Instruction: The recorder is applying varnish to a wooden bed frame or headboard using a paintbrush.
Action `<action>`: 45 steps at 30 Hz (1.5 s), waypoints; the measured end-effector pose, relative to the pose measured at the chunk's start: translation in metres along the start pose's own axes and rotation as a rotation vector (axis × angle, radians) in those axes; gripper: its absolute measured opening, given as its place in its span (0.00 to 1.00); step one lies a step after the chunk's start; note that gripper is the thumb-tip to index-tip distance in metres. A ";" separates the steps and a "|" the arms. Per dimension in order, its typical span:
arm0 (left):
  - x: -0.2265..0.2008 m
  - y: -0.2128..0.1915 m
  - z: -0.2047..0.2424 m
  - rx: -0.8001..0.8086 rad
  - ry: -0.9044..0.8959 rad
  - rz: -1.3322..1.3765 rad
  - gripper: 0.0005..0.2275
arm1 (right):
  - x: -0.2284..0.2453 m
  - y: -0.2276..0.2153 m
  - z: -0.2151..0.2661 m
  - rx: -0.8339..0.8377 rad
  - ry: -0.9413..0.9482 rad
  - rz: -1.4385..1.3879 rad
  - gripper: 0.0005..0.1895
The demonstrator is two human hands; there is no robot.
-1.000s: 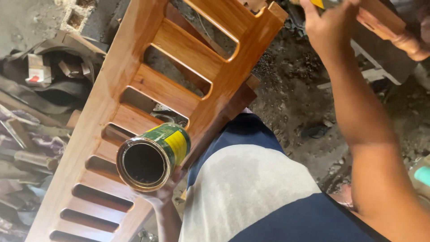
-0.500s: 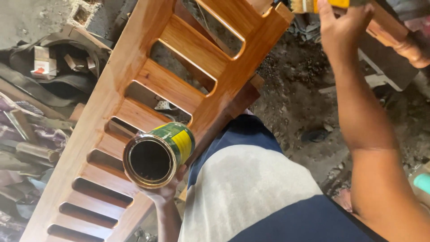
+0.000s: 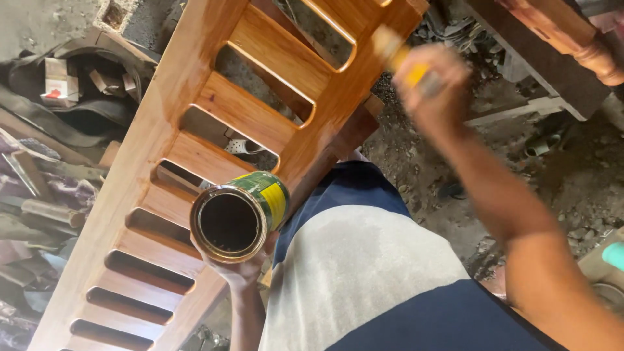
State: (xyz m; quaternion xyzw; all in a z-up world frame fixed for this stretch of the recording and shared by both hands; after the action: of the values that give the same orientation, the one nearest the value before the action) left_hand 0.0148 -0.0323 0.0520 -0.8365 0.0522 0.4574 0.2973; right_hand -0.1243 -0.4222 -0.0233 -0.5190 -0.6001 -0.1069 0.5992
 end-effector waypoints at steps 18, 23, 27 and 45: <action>0.000 0.076 -0.011 0.310 0.223 0.178 0.53 | 0.151 -0.041 0.050 0.510 0.181 -0.345 0.07; -0.009 0.077 0.003 0.325 0.327 0.255 0.50 | 0.238 0.014 0.088 0.477 -0.336 0.166 0.11; -0.011 0.072 0.013 0.317 0.344 0.304 0.51 | 0.215 -0.024 0.113 0.385 -0.261 0.163 0.09; -0.060 0.104 0.085 0.474 0.339 0.335 0.48 | 0.148 -0.172 0.220 0.146 0.131 0.119 0.06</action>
State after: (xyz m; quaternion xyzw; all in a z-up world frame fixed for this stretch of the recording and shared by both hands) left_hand -0.1198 -0.0820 0.0184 -0.7880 0.3426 0.3294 0.3914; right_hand -0.3492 -0.2592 0.1278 -0.5007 -0.5341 -0.0609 0.6785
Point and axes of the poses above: each hand's wrist, its own z-axis away from the middle knuckle, its own y-axis out of the palm, x = y × z, the point moved 6 cm from there along -z, towards the middle knuckle, and after that the axes turned 13 degrees about y, right-handed, at the moved point
